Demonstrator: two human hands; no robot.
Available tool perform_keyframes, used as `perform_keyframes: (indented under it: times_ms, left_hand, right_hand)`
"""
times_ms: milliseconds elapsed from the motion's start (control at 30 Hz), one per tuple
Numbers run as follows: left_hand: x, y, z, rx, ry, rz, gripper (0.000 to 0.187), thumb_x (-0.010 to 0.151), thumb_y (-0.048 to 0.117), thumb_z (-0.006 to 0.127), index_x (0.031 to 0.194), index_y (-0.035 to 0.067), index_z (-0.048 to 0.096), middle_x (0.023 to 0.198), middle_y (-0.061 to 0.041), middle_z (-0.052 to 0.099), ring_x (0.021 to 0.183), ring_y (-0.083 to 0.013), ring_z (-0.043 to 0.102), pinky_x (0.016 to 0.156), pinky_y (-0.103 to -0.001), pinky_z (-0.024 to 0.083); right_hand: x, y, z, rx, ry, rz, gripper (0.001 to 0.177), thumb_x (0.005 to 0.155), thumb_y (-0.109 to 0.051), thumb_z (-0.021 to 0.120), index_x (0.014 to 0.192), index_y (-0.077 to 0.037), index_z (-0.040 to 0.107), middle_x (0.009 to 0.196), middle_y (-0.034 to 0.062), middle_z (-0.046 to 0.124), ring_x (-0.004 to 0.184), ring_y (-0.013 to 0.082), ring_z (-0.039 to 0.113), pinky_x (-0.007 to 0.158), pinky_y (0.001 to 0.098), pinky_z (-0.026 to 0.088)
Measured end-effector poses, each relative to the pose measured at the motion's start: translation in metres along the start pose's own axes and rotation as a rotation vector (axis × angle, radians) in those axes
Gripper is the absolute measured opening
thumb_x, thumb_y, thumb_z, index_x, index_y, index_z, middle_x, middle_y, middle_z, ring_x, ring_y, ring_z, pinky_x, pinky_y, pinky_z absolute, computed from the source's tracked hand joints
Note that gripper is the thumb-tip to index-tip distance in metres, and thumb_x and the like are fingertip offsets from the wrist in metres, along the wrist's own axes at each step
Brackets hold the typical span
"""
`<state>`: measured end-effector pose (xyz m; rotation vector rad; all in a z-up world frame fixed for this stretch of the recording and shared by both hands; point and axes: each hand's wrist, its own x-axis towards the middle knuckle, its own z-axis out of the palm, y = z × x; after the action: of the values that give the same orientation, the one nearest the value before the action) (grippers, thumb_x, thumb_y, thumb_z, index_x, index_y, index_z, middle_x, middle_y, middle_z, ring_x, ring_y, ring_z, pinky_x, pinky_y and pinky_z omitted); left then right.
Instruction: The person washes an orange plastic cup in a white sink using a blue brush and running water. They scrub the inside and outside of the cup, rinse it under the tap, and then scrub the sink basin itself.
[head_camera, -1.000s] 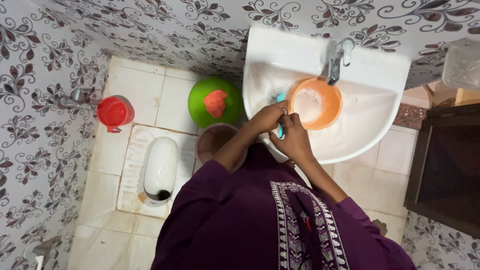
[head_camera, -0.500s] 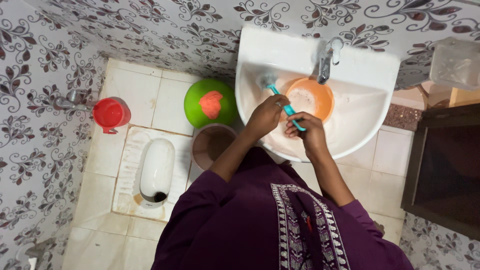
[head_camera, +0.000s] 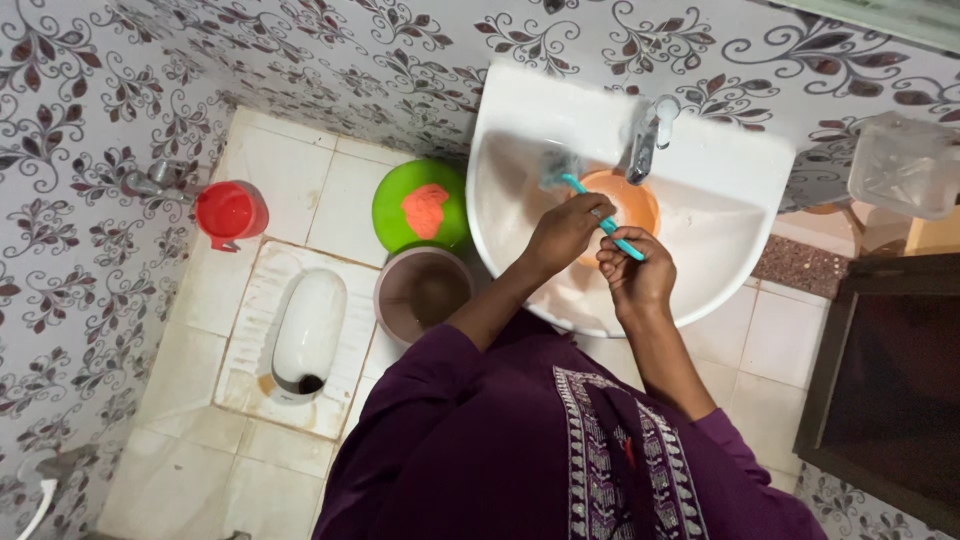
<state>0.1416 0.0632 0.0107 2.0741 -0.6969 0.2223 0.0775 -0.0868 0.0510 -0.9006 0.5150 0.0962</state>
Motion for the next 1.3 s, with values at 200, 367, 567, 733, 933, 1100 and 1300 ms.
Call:
perform_keyframes:
  times_ms: [200, 367, 567, 733, 933, 1100, 1300]
  left_hand:
    - [0.005, 0.024, -0.022, -0.007, 0.207, -0.001, 0.016, 0.096, 0.007, 0.064, 0.110, 0.008, 0.072, 0.112, -0.005, 0.070, 0.102, -0.0244, 0.071, 0.086, -0.036, 0.059]
    - [0.004, -0.006, -0.025, 0.149, 0.168, -0.100, 0.022, 0.089, 0.000, 0.063, 0.108, 0.006, 0.074, 0.110, -0.006, 0.071, 0.102, -0.0274, 0.070, 0.084, -0.038, 0.058]
    - [0.011, 0.011, -0.033, 0.124, 0.288, 0.032, 0.021, 0.092, 0.002, 0.063, 0.110, 0.005, 0.072, 0.119, -0.007, 0.069, 0.120, -0.0286, 0.068, 0.102, -0.038, 0.056]
    - [0.037, 0.016, -0.016, -0.060, 0.172, 0.016, 0.017, 0.099, 0.006, 0.065, 0.114, 0.000, 0.071, 0.124, -0.009, 0.069, 0.131, -0.0321, 0.060, 0.108, -0.039, 0.050]
    - [0.028, 0.024, 0.000, 0.136, 0.179, 0.150, 0.021, 0.087, 0.006, 0.066, 0.106, 0.003, 0.072, 0.121, -0.011, 0.067, 0.130, -0.0303, 0.063, 0.114, -0.044, 0.050]
    - [0.023, 0.043, -0.005, 0.159, 0.211, 0.171, 0.026, 0.089, 0.004, 0.065, 0.115, 0.004, 0.071, 0.126, -0.014, 0.066, 0.126, -0.0315, 0.063, 0.110, -0.045, 0.050]
    - [0.021, 0.045, -0.012, 0.138, 0.219, 0.167, 0.031, 0.092, 0.002, 0.067, 0.122, 0.004, 0.069, 0.126, -0.013, 0.068, 0.122, -0.0287, 0.065, 0.103, -0.039, 0.054]
  right_hand:
    - [-0.009, -0.021, 0.010, -0.074, -0.116, 0.011, 0.020, 0.089, -0.006, 0.047, 0.097, 0.005, 0.061, 0.086, 0.0194, 0.066, 0.067, 0.0242, 0.063, 0.060, 0.0303, 0.049]
    - [0.038, 0.001, 0.019, 0.042, -0.158, 0.174, 0.017, 0.090, -0.008, 0.048, 0.096, 0.001, 0.061, 0.085, 0.0165, 0.063, 0.068, 0.0231, 0.059, 0.063, 0.0301, 0.049]
    - [0.018, 0.007, 0.002, 0.147, -0.279, 0.051, 0.017, 0.088, -0.007, 0.047, 0.095, 0.002, 0.058, 0.093, 0.0190, 0.061, 0.079, 0.0245, 0.058, 0.071, 0.0323, 0.050]
    - [0.034, 0.010, -0.009, 0.181, -0.205, 0.109, 0.008, 0.089, 0.000, 0.050, 0.094, -0.001, 0.056, 0.098, 0.0183, 0.061, 0.080, 0.0232, 0.056, 0.063, 0.0278, 0.042]
    - [0.000, -0.006, 0.003, -0.002, -0.073, -0.012, 0.012, 0.093, -0.004, 0.049, 0.097, -0.004, 0.060, 0.085, 0.0146, 0.062, 0.066, 0.0184, 0.056, 0.058, 0.0257, 0.045]
    - [-0.034, -0.031, 0.017, -0.933, -0.051, -0.607, 0.027, 0.094, 0.004, 0.059, 0.119, -0.004, 0.062, 0.097, 0.0106, 0.068, 0.077, 0.0189, 0.068, 0.067, 0.0319, 0.054]
    - [-0.045, -0.060, 0.024, -1.553, -0.018, -1.035, 0.044, 0.082, 0.013, 0.066, 0.117, -0.013, 0.075, 0.107, 0.0154, 0.065, 0.087, 0.0298, 0.068, 0.073, 0.0407, 0.057]
